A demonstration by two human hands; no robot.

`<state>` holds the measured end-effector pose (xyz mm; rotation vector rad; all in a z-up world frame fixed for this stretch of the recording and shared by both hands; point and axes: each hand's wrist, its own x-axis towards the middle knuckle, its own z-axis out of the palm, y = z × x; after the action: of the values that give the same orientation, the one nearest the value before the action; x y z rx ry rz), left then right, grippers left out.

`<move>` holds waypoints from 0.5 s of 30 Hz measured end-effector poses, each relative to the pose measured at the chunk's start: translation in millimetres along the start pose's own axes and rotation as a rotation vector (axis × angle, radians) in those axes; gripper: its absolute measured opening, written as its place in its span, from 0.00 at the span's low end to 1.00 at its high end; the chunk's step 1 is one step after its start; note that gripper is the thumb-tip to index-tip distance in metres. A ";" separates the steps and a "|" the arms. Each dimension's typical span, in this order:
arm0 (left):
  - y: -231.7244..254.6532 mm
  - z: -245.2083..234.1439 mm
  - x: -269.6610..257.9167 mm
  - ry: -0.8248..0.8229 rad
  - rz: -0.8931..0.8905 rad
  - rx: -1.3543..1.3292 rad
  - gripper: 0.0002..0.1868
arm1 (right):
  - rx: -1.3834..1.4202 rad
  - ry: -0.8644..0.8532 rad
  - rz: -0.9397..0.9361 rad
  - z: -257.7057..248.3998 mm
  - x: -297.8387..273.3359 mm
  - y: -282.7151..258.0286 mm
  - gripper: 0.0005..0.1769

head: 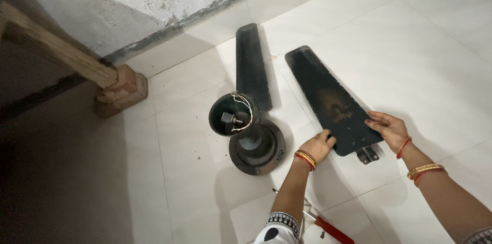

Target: The person uses a red screwdriver to remove screws from the ceiling fan hub and detaches each blade one by one. After removing all blades, the person wipes one blade with a cloth.

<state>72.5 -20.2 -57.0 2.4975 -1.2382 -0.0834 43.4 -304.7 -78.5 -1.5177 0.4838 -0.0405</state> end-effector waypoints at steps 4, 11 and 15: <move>3.1 -0.6 5.3 0.007 -0.064 -0.041 0.14 | -0.221 0.055 -0.031 6.1 -0.6 2.0 0.24; 6.6 -11.7 -14.6 0.111 -0.048 -0.077 0.16 | -0.557 0.312 -0.201 23.7 -13.9 -9.9 0.19; -7.1 -24.8 -59.9 0.352 -0.113 -0.160 0.10 | -0.690 0.234 -0.367 51.5 -23.1 -13.3 0.19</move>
<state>46.0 37.6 -42.2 2.3155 -0.9104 0.2120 43.0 -249.6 -60.5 -2.2829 0.4167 -0.3720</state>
